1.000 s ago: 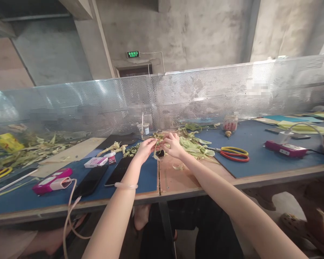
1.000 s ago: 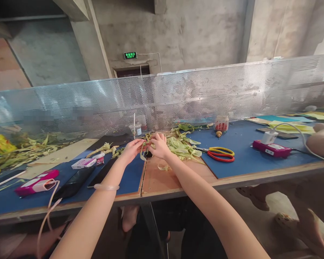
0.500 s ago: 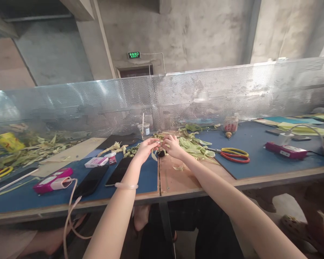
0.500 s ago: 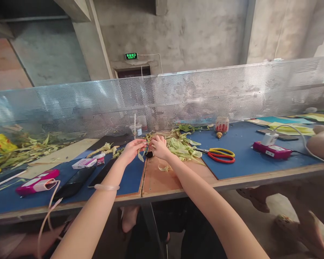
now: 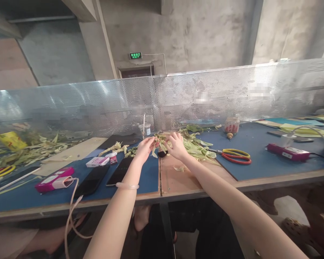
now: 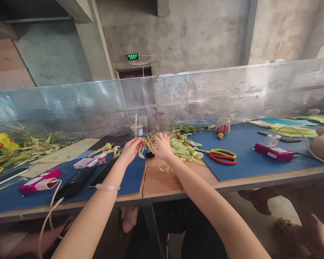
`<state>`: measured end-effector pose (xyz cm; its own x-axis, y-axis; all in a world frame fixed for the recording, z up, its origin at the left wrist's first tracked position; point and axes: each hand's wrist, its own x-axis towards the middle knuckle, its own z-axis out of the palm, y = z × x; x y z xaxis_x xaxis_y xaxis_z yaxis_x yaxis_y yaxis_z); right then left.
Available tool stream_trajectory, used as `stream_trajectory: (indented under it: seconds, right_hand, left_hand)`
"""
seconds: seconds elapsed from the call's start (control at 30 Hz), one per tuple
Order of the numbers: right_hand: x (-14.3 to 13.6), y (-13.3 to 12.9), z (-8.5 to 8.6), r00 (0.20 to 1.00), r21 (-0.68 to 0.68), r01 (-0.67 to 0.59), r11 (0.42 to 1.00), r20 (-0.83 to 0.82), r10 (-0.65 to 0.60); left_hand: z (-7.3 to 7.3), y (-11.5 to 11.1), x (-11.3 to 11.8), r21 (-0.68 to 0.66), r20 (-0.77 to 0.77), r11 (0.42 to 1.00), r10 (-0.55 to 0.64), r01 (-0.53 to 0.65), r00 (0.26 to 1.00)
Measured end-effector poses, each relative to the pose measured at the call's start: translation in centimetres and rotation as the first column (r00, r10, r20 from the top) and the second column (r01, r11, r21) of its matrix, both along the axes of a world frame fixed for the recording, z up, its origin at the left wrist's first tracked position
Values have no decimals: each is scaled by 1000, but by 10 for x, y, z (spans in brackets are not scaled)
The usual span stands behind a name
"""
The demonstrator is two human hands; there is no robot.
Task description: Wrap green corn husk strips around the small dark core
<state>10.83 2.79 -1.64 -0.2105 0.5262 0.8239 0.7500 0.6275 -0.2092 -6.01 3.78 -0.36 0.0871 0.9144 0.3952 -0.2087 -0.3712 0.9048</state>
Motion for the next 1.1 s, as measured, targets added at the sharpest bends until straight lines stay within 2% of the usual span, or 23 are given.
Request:
stream_trajectory:
  seconds: [0.13,0.3,0.43,0.73,1.1]
  right_hand:
    - [-18,-8,-5,992,-31,-76,997,102,79]
    - [-34,-7,-15,989,-103,-71,992,121,84]
    - [-35,-6,-16,988,-161,-81,984,117,101]
    - [-34,-8,-15,956,-282,-219,934,128,263]
    - [-31,-11,-16,935,-317,-229,920,192,299]
  left_hand:
    - [1,-4,3,4,-5,1000,-15,15,1000]
    - [0,-5,4,12,-31,999,-37,37,999]
    - [-1,-4,3,11,-37,999,-37,38,999]
    - [-3,-1,3,-8,-33,1000,-25,25,999]
    - [-6,4,1,11,-20,1000,-10,10,1000]
